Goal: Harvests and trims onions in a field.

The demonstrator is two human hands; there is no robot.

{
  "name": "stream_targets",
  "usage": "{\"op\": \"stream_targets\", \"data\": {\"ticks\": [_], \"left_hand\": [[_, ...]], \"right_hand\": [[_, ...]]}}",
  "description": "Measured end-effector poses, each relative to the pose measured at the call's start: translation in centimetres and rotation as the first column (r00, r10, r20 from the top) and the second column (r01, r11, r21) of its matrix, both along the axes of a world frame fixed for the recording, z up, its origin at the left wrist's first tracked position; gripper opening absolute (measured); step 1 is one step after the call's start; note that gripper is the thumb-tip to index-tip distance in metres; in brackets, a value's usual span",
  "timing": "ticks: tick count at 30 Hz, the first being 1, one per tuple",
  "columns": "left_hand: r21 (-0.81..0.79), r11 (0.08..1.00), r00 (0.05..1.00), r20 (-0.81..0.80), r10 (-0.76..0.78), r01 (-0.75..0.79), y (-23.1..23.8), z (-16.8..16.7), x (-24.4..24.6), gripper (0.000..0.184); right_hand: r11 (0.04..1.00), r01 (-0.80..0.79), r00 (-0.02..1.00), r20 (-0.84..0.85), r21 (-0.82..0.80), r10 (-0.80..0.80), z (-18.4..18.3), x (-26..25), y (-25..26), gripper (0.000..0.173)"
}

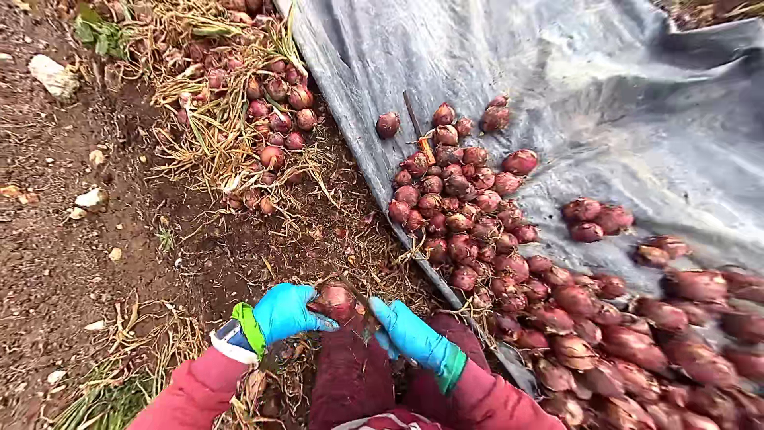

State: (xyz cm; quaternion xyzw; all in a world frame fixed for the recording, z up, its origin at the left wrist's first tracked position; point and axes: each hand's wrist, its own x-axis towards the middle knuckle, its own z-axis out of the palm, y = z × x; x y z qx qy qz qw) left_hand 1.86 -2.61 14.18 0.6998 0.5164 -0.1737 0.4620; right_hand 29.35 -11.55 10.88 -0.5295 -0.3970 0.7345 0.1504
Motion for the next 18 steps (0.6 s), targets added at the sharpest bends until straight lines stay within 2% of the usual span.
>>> {"op": "stream_targets", "data": {"ticks": [3, 4, 6, 7, 8, 9, 10, 12, 13, 15, 16, 17, 18], "left_hand": [[0.16, 0.976, 0.987, 0.091, 0.133, -0.146, -2.2, 1.4, 1.3, 0.055], [0.173, 0.979, 0.991, 0.095, 0.089, -0.105, -3.1, 2.3, 2.6, 0.052], [0.1, 0.983, 0.987, 0.04, -0.156, 0.152, -5.9, 4.4, 6.5, 0.047], [0.045, 0.958, 0.958, 0.033, -0.284, 0.282, -7.0, 5.3, 8.6, 0.045], [0.029, 0.934, 0.934, 0.029, -0.356, 0.355, -7.7, 5.7, 10.2, 0.042], [0.05, 0.935, 0.936, 0.01, -0.351, 0.35, -7.9, 5.8, 10.9, 0.038], [0.101, 0.955, 0.96, -0.027, -0.279, 0.28, -7.3, 5.5, 10.6, 0.034], [0.247, 0.967, 0.992, -0.126, -0.03, 0.06, -4.2, 4.6, 8.0, 0.028], [0.304, 0.952, 0.982, -0.161, 0.094, -0.041, -2.7, 3.8, 5.7, 0.026], [0.349, 0.923, 0.941, -0.227, 0.252, -0.163, -0.6, 2.0, 0.0, 0.027], [0.317, 0.937, 0.905, -0.341, 0.255, -0.144, 0.0, 1.2, -2.8, 0.031], [0.222, 0.971, 0.842, -0.504, 0.19, -0.086, 0.0, 0.7, -5.3, 0.04], [0.073, 0.997, 0.751, -0.656, 0.079, -0.041, -0.2, 0.8, -6.9, 0.055]], "right_hand": [[0.987, 0.159, 0.987, -0.008, 0.035, -0.159, 0.5, 1.5, -4.6, 0.08], [0.992, 0.113, 0.993, 0.034, 0.049, -0.115, 0.2, 1.8, -5.7, 0.082], [0.993, -0.067, 0.995, 0.083, 0.093, 0.059, 0.1, 2.5, -7.7, 0.088], [0.986, -0.11, 0.99, 0.102, 0.124, 0.097, 0.4, 2.7, -8.1, 0.091], [0.983, -0.098, 0.99, 0.113, 0.155, 0.081, 0.9, 2.9, -8.2, 0.092], [0.98, -0.03, 0.996, 0.094, 0.195, 0.012, 1.2, 3.1, -8.5, 0.091], [0.97, 0.075, 0.994, 0.061, 0.232, -0.091, 1.3, 3.4, -8.6, 0.089], [0.91, 0.321, 0.944, -0.016, 0.262, -0.329, 1.0, 4.6, -7.5, 0.085], [0.88, 0.395, 0.913, -0.003, 0.263, -0.408, 0.4, 5.8, -6.7, 0.086], [0.892, 0.373, 0.892, 0.167, 0.254, -0.421, -1.3, 9.3, -4.2, 0.081], [0.915, 0.338, 0.881, 0.268, 0.221, -0.39, -2.6, 11.2, -2.8, 0.073], [0.923, 0.339, 0.866, 0.322, 0.182, -0.381, -4.1, 13.1, -1.7, 0.066], [0.905, 0.396, 0.855, 0.298, 0.156, -0.425, -5.2, 15.1, -1.0, 0.059]]}}
